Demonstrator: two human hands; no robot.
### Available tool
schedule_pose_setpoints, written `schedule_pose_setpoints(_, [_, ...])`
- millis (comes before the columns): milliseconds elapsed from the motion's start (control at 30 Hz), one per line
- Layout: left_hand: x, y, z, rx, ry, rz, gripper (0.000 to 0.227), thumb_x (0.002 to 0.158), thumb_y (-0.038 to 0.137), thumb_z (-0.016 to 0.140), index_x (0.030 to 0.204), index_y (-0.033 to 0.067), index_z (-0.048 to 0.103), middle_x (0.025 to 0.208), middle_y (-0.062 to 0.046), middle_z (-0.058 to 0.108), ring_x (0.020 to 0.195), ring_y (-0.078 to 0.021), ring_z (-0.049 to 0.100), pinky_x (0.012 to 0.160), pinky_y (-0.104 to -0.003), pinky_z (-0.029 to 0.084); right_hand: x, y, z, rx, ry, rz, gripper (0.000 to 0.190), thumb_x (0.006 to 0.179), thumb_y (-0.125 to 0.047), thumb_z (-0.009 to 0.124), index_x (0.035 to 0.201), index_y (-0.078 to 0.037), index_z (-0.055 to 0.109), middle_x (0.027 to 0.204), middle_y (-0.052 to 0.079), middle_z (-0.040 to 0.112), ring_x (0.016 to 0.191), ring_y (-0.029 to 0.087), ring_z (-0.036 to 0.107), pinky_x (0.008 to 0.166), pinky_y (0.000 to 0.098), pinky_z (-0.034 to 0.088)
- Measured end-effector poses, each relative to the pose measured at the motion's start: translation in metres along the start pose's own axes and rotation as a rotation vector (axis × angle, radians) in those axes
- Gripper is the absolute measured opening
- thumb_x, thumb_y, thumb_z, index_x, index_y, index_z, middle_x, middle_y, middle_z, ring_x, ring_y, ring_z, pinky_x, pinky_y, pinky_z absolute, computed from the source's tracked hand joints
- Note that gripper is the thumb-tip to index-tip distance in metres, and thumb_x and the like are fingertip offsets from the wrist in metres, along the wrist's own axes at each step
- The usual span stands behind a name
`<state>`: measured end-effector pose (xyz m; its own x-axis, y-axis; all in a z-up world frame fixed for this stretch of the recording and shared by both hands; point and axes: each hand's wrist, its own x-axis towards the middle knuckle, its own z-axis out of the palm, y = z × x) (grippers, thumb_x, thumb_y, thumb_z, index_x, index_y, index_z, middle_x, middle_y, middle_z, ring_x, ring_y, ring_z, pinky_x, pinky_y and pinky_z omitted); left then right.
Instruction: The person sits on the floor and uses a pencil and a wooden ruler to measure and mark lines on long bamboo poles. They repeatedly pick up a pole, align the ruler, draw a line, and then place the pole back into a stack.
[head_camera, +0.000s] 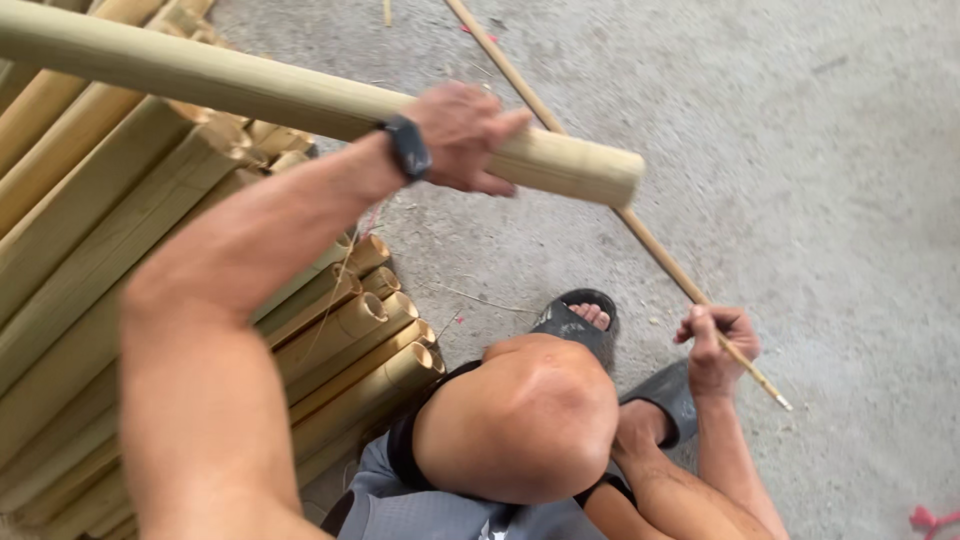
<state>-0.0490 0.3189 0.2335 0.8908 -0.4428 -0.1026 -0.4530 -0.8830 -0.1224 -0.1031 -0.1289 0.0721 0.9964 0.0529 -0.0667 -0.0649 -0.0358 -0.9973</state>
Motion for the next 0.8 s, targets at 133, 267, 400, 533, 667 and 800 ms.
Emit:
schedule_pose_setpoints(133, [-0.117,-0.069,-0.029,0.096,-0.023,-0.216,0.072,0.091,0.075,0.068,0.118,0.0097,0.058,0.079,-0.008,0.063,0.068,-0.0229,0.064,0.059,-0.038,0.055,-0.012,0.020,0.003,-0.125,-0.109,0.110,0.014,0.099,-0.007,0.069,0.092,0.000,0.060,0.075,0.009,0.066,0.062,0.012,0.062,0.058,0.0255,0.054])
schedule_pose_setpoints(267, [-0.238,-0.097,-0.036,0.242,-0.033,-0.417,0.077,0.081,0.059,0.075,0.138,0.0126,0.052,0.101,-0.015,0.064,0.083,-0.0268,0.067,0.074,-0.040,0.057,-0.008,0.024,-0.002,-0.178,-0.071,0.139,0.013,0.097,-0.008,0.070,0.091,0.000,0.062,0.075,0.008,0.067,0.061,0.011,0.062,0.056,0.0246,0.053])
schedule_pose_setpoints(400, [-0.329,-0.097,-0.006,0.144,-0.339,-0.787,0.085,0.092,0.052,0.070,0.159,0.0143,0.034,0.118,-0.020,0.063,0.097,-0.0292,0.069,0.087,-0.046,0.059,-0.008,0.032,-0.003,-0.203,-0.044,0.143,0.014,0.096,-0.008,0.072,0.091,0.001,0.062,0.074,0.008,0.066,0.059,0.011,0.061,0.054,0.0243,0.053])
schedule_pose_setpoints(533, [-0.388,-0.099,0.026,0.144,-0.485,-0.948,0.093,0.085,0.052,0.075,0.158,0.0137,0.033,0.129,-0.020,0.059,0.109,-0.0340,0.068,0.091,-0.053,0.057,-0.013,0.038,-0.008,-0.251,-0.082,0.157,0.014,0.095,-0.008,0.073,0.092,0.001,0.063,0.073,0.008,0.066,0.059,0.012,0.060,0.054,0.0249,0.051])
schedule_pose_setpoints(667, [-0.436,-0.117,0.042,0.142,-0.422,-1.091,0.097,0.075,0.038,0.086,0.155,0.0138,0.036,0.140,-0.019,0.057,0.122,-0.0389,0.062,0.094,-0.057,0.053,-0.020,0.034,-0.013,-0.330,-0.065,0.176,0.016,0.096,-0.009,0.074,0.090,0.001,0.064,0.074,0.008,0.066,0.060,0.012,0.062,0.056,0.0262,0.052])
schedule_pose_setpoints(800, [-0.463,-0.142,0.055,0.143,-0.327,-1.242,0.103,0.073,0.029,0.091,0.158,0.0153,0.036,0.144,-0.023,0.055,0.126,-0.0450,0.057,0.098,-0.062,0.048,-0.023,0.030,-0.012,-0.426,-0.106,0.134,0.017,0.098,-0.011,0.075,0.091,0.002,0.066,0.078,0.009,0.068,0.066,0.012,0.063,0.061,0.0254,0.053])
